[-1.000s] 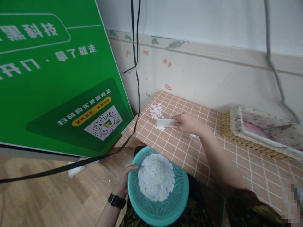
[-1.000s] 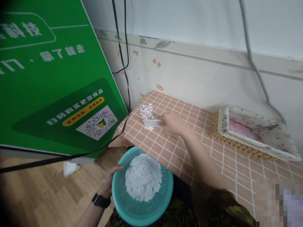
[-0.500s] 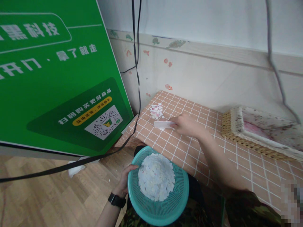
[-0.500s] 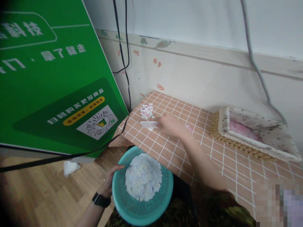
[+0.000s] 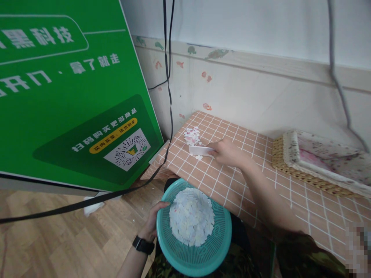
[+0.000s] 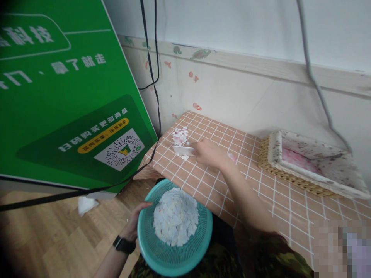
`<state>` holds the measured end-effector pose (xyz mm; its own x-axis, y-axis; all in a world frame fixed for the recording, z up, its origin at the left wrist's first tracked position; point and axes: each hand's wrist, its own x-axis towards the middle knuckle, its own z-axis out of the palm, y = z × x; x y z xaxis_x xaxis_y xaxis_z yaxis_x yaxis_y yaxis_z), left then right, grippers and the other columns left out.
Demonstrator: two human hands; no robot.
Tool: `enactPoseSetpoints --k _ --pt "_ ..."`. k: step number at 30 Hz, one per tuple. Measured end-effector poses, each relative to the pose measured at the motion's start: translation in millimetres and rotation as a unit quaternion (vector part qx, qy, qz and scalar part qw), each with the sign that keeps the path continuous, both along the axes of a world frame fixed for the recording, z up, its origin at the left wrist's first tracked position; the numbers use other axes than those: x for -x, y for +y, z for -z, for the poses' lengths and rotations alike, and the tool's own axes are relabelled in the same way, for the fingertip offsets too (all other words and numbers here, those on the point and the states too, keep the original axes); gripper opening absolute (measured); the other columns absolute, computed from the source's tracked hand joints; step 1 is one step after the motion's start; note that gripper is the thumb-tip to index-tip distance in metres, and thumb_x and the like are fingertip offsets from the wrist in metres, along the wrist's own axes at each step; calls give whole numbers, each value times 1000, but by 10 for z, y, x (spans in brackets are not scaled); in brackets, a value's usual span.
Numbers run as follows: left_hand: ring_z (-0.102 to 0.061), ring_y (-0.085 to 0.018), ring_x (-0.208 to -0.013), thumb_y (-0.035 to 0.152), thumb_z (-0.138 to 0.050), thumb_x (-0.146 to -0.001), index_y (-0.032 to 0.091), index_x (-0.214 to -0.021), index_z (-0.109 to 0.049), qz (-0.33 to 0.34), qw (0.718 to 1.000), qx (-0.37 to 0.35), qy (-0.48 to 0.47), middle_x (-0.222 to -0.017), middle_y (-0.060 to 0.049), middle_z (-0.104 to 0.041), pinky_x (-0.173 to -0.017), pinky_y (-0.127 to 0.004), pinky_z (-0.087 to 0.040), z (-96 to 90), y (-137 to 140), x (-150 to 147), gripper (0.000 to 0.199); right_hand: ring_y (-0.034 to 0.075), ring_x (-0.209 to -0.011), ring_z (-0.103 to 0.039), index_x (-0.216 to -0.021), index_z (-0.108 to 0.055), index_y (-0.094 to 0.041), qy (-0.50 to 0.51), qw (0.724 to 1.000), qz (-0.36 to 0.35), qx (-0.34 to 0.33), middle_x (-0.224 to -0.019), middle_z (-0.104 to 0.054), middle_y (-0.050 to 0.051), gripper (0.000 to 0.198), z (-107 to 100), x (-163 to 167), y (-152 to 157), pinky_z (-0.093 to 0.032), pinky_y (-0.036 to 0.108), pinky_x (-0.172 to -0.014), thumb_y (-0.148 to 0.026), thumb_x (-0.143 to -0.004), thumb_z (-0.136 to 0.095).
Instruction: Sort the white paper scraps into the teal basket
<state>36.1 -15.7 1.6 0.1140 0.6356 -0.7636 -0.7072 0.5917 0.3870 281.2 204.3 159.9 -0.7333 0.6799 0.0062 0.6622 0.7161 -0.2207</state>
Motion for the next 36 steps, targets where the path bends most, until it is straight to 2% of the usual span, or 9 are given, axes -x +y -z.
enactPoseSetpoints --k 4,8,14,19,26,32,36 --pt "-64 -18 -53 21 -65 -68 10 -70 -71 3 1000 4 3 -62 -7 -73 -58 -30 -50 30 -6 10 12 13 -57 -46 -74 -59 -17 -33 999 35 -10 -62 -57 4 12 -93 -62 -41 -26 26 -54 -17 -79 -48" --pt "-63 -18 -52 21 -66 -67 11 -67 -71 2 1000 5 13 -58 -5 -72 -56 -30 -49 14 -4 8 11 13 -57 -47 -80 -60 -17 -8 999 33 -7 -64 -59 4 14 -138 -26 -147 -28 26 -54 -18 -81 -45" --pt "-63 -18 -53 20 -64 -69 10 -67 -72 11 1000 -4 13 -60 -7 -73 -57 -29 -48 -47 -1 -10 13 14 -63 -53 -88 -61 -16 47 997 62 7 -75 -65 7 18 -20 142 -311 -33 26 -58 -19 -82 -44" --pt "-63 -18 -52 21 -65 -68 9 -68 -72 9 1000 -22 -1 -58 -7 -71 -58 -30 -48 16 -26 8 13 16 -68 -57 -98 -61 -15 57 996 60 21 -83 -67 9 23 92 245 -386 -36 27 -62 -20 -83 -44" --pt "-66 -20 -57 21 -65 -69 9 -76 -72 6 1000 -27 -6 -67 -8 -74 -63 -31 -51 59 -66 24 16 14 -66 -56 -86 -60 -16 78 995 36 45 -77 -66 7 17 62 335 -581 -36 25 -60 -18 -84 -43" --pt "-65 -19 -56 20 -62 -72 8 -76 -72 12 1000 -22 -10 -64 -8 -74 -60 -30 -51 32 -65 10 16 15 -61 -55 -84 -59 -17 82 992 90 22 -71 -64 7 15 124 355 -653 -33 26 -57 -19 -83 -44" --pt "-63 -17 -51 20 -63 -71 8 -71 -71 8 1000 -15 1 -60 -8 -73 -55 -28 -49 26 -75 0 14 15 -57 -53 -79 -58 -17 74 988 138 16 -67 -64 6 16 181 187 -618 -32 26 -55 -23 -83 -43"
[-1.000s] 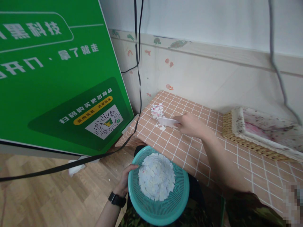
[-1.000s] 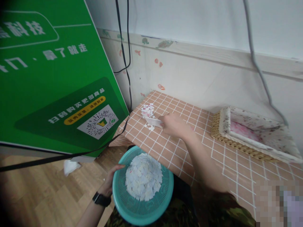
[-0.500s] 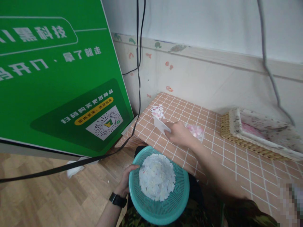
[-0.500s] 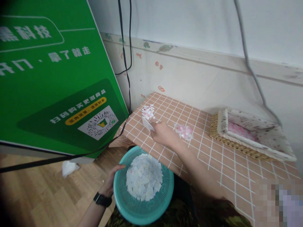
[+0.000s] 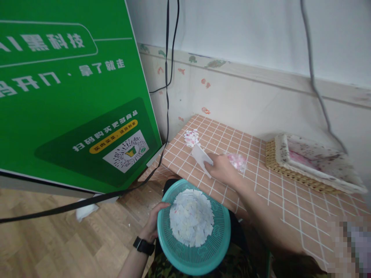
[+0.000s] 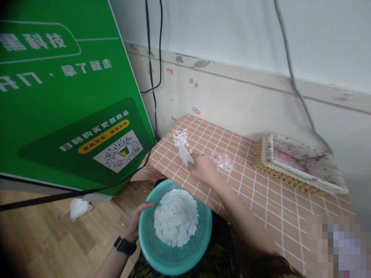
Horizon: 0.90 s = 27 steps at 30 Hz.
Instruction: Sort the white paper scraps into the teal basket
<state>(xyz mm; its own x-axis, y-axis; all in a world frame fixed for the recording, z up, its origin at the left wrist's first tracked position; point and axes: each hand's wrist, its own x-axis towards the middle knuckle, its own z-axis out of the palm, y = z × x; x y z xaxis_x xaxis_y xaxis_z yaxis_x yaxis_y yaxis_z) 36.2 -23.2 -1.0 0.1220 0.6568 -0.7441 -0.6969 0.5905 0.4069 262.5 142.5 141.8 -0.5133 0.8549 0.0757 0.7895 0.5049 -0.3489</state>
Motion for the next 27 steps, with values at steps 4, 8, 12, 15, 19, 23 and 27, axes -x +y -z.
enactPoseSetpoints --k 4,8,12,15,19,23,27 --pt "-63 -17 -50 20 -63 -71 9 -67 -71 3 1000 2 -6 -59 -8 -73 -54 -28 -49 -11 -15 -6 14 15 -58 -54 -75 -58 -17 -7 998 52 -22 -67 -64 6 18 -11 -298 16 -31 25 -54 -26 -82 -44" --pt "-64 -18 -51 20 -63 -71 9 -68 -71 3 1000 4 -6 -59 -7 -73 -55 -29 -50 3 -17 -2 14 16 -61 -56 -76 -61 -18 -11 995 97 -32 -71 -65 5 19 -49 -490 101 -31 25 -55 -29 -82 -46" --pt "-63 -17 -49 19 -63 -71 9 -66 -71 2 1000 -1 -5 -58 -7 -73 -54 -28 -50 37 -14 8 14 17 -66 -57 -82 -63 -18 -16 996 83 -37 -76 -67 6 19 -51 -498 260 -32 25 -58 -25 -82 -45" --pt "-63 -17 -48 19 -63 -71 9 -64 -71 2 1000 -1 -6 -56 -7 -72 -53 -27 -50 46 -14 12 15 17 -66 -58 -84 -63 -18 -31 997 72 -15 -74 -67 6 18 -50 -492 325 -33 25 -59 -24 -82 -46" --pt "-64 -18 -50 20 -64 -71 9 -67 -71 4 1000 -4 -6 -59 -8 -73 -54 -28 -50 38 -14 13 14 16 -62 -56 -75 -61 -18 -29 999 20 9 -70 -64 5 16 -108 -548 311 -33 25 -58 -22 -81 -48" --pt "-64 -18 -51 20 -64 -71 9 -69 -72 7 1000 -8 -13 -61 -8 -73 -56 -29 -51 42 -8 18 14 14 -58 -53 -73 -61 -18 -15 1000 -12 -7 -66 -63 3 15 -198 -546 230 -32 26 -57 -20 -81 -48" --pt "-64 -18 -51 19 -64 -70 8 -70 -72 4 1000 -5 -6 -60 -8 -73 -55 -28 -50 28 -2 19 13 14 -60 -54 -76 -62 -18 -23 999 -41 8 -69 -64 3 14 -216 -468 77 -32 27 -57 -20 -81 -49"
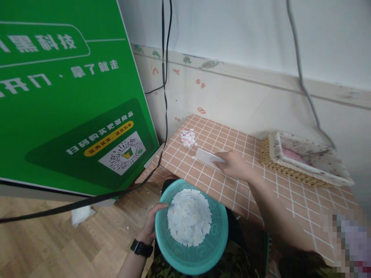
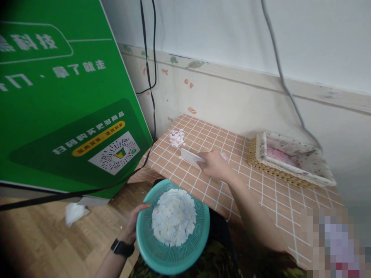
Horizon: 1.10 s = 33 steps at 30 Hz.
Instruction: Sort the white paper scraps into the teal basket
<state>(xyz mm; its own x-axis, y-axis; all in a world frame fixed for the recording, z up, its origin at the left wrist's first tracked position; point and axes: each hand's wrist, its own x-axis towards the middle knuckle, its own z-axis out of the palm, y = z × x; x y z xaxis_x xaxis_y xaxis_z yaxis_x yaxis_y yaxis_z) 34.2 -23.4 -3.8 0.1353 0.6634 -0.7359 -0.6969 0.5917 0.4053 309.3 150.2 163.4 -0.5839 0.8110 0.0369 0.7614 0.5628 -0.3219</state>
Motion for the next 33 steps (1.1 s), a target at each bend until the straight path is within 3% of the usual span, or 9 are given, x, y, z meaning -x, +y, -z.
enactPoseSetpoints --k 7,14,21,26,33 --pt "-63 -18 -48 18 -65 -69 9 -66 -71 -3 1000 6 -1 -55 -6 -71 -53 -28 -50 -62 0 -12 11 14 -58 -53 -74 -59 -18 5 1000 -11 -15 -66 -64 4 15 150 84 -205 -32 27 -58 -18 -82 -46" --pt "-64 -19 -50 19 -61 -72 9 -68 -71 7 1000 12 5 -58 -8 -73 -55 -29 -51 -74 -2 -19 15 14 -64 -58 -88 -63 -18 63 998 -17 1 -75 -67 4 18 227 282 -195 -35 24 -59 -16 -83 -45" --pt "-64 -19 -49 21 -62 -72 9 -67 -71 13 1000 6 6 -59 -8 -73 -53 -29 -51 -16 0 25 15 18 -68 -60 -90 -67 -20 26 988 141 -61 -79 -69 5 22 279 -58 14 -35 27 -61 -23 -84 -46" --pt "-65 -19 -52 19 -62 -73 10 -69 -71 8 1000 4 14 -60 -8 -74 -56 -30 -52 -40 20 65 14 17 -64 -58 -81 -66 -18 8 994 83 -64 -71 -68 6 22 350 -44 -67 -33 27 -61 -21 -85 -45" --pt "-65 -19 -52 17 -60 -73 10 -67 -71 -5 1000 0 22 -60 -8 -74 -56 -30 -53 -158 25 88 15 17 -68 -61 -100 -68 -20 12 997 59 -48 -81 -71 6 27 301 48 55 -36 26 -60 -23 -87 -45"
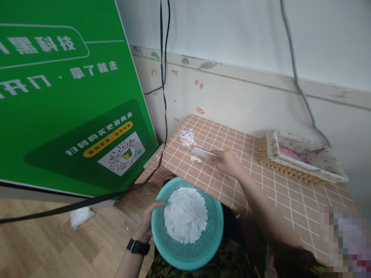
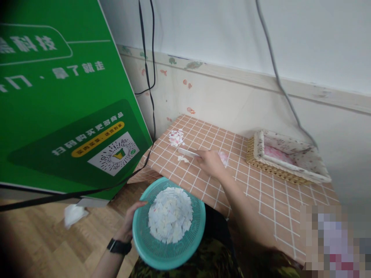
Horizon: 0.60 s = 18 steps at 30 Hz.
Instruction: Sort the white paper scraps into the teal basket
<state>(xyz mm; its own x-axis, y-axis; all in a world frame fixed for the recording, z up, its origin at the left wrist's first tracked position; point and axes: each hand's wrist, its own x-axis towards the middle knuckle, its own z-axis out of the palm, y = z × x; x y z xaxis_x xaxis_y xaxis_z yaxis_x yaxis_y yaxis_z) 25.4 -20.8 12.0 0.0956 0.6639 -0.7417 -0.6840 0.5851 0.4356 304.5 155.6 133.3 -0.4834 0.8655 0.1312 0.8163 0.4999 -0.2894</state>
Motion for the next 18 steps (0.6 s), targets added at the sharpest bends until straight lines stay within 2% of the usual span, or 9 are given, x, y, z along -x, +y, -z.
enactPoseSetpoints --k 5,9,11,15,18 --pt "-67 -21 -55 18 -60 -73 8 -72 -72 8 1000 -5 -7 -64 -10 -75 -60 -32 -54 3 1 -5 16 17 -73 -63 -98 -70 -22 32 997 -56 38 -84 -71 5 26 4 6 70 -38 25 -64 -22 -87 -46" --pt "-67 -20 -56 17 -61 -73 9 -71 -72 2 1000 -8 -8 -64 -9 -75 -60 -32 -53 33 -1 -1 14 16 -69 -61 -93 -72 -21 52 993 -81 73 -79 -71 4 23 -37 -135 -30 -39 26 -65 -22 -86 -49" --pt "-66 -20 -54 16 -62 -72 10 -68 -71 -6 1000 -9 -3 -62 -8 -74 -59 -31 -53 48 -3 -1 12 15 -66 -59 -93 -71 -20 57 994 -67 64 -77 -70 4 24 -57 -207 -125 -39 27 -65 -23 -86 -49" --pt "-65 -18 -51 17 -64 -72 11 -66 -70 -19 1000 -20 8 -59 -6 -73 -55 -29 -52 78 -8 -16 11 18 -68 -61 -102 -69 -18 40 999 4 17 -80 -71 7 28 -28 -269 -358 -40 28 -63 -23 -87 -47" --pt "-65 -18 -52 19 -65 -72 11 -69 -71 -29 999 -33 15 -60 -6 -73 -54 -28 -51 96 -11 -33 11 18 -70 -64 -111 -67 -20 28 999 -9 37 -84 -72 8 32 29 -261 -526 -42 27 -63 -20 -87 -45"
